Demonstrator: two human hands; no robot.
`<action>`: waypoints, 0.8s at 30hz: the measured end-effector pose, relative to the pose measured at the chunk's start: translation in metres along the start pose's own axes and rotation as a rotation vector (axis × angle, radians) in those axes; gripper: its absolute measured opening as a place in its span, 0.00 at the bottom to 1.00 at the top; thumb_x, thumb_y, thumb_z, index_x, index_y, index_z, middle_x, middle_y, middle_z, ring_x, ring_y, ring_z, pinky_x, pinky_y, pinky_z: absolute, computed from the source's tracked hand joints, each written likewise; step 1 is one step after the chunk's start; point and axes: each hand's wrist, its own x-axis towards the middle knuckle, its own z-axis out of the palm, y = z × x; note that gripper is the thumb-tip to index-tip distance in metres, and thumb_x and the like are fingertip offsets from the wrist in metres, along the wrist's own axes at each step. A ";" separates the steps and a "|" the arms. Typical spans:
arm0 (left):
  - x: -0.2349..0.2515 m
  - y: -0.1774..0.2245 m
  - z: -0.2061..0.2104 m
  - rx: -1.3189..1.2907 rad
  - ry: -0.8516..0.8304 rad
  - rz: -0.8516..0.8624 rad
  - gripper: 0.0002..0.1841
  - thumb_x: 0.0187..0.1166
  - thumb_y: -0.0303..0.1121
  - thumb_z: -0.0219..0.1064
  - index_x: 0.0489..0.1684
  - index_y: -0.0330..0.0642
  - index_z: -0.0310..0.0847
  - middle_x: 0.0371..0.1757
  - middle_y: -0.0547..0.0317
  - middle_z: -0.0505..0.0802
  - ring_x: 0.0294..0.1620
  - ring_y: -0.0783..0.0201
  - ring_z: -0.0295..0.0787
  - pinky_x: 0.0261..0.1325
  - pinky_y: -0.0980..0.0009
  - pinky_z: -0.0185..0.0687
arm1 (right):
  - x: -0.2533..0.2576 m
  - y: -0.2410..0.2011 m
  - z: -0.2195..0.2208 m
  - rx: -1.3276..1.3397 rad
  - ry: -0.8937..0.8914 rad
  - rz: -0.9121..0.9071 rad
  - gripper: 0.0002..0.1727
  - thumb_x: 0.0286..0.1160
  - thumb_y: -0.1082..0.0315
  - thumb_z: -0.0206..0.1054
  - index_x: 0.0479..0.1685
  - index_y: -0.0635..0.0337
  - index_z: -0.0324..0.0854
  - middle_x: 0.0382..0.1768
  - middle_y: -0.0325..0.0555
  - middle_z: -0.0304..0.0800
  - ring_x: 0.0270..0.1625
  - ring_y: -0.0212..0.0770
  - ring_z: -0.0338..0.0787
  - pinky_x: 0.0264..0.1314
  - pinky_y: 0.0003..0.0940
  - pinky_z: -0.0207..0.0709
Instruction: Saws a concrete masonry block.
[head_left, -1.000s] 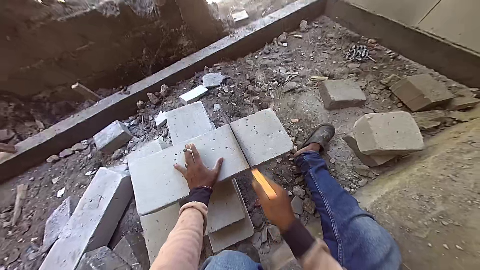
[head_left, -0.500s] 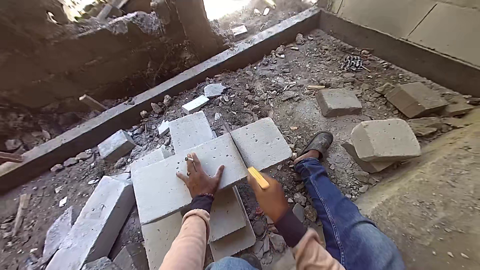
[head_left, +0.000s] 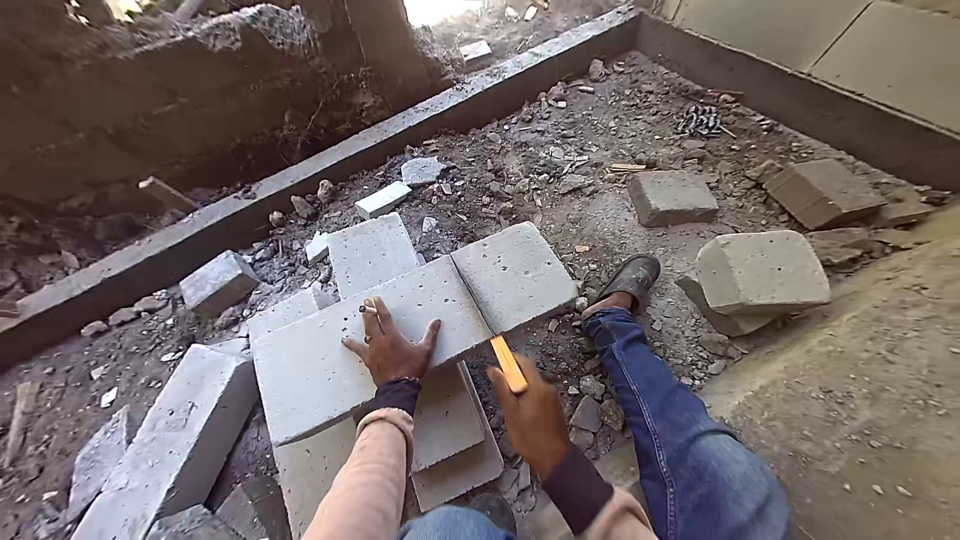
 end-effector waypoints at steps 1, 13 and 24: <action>0.000 -0.001 0.000 -0.004 -0.002 -0.007 0.69 0.56 0.85 0.60 0.97 0.45 0.43 0.95 0.44 0.59 0.94 0.45 0.56 0.88 0.25 0.31 | 0.009 -0.003 0.000 0.025 -0.052 0.021 0.31 0.83 0.38 0.61 0.75 0.50 0.79 0.32 0.42 0.92 0.32 0.41 0.92 0.40 0.49 0.88; -0.001 -0.003 0.000 -0.029 0.003 0.060 0.69 0.57 0.83 0.61 0.97 0.44 0.42 0.95 0.45 0.59 0.95 0.47 0.54 0.88 0.25 0.28 | -0.060 0.051 -0.021 0.078 0.025 -0.018 0.30 0.81 0.44 0.65 0.71 0.56 0.84 0.46 0.36 0.97 0.45 0.28 0.95 0.51 0.34 0.92; -0.001 -0.002 -0.003 -0.002 -0.026 0.116 0.70 0.58 0.84 0.59 0.98 0.42 0.37 0.94 0.38 0.57 0.91 0.37 0.59 0.84 0.20 0.35 | -0.152 0.066 -0.078 0.040 -0.155 0.135 0.34 0.84 0.46 0.65 0.84 0.56 0.73 0.54 0.47 0.96 0.50 0.39 0.96 0.57 0.47 0.90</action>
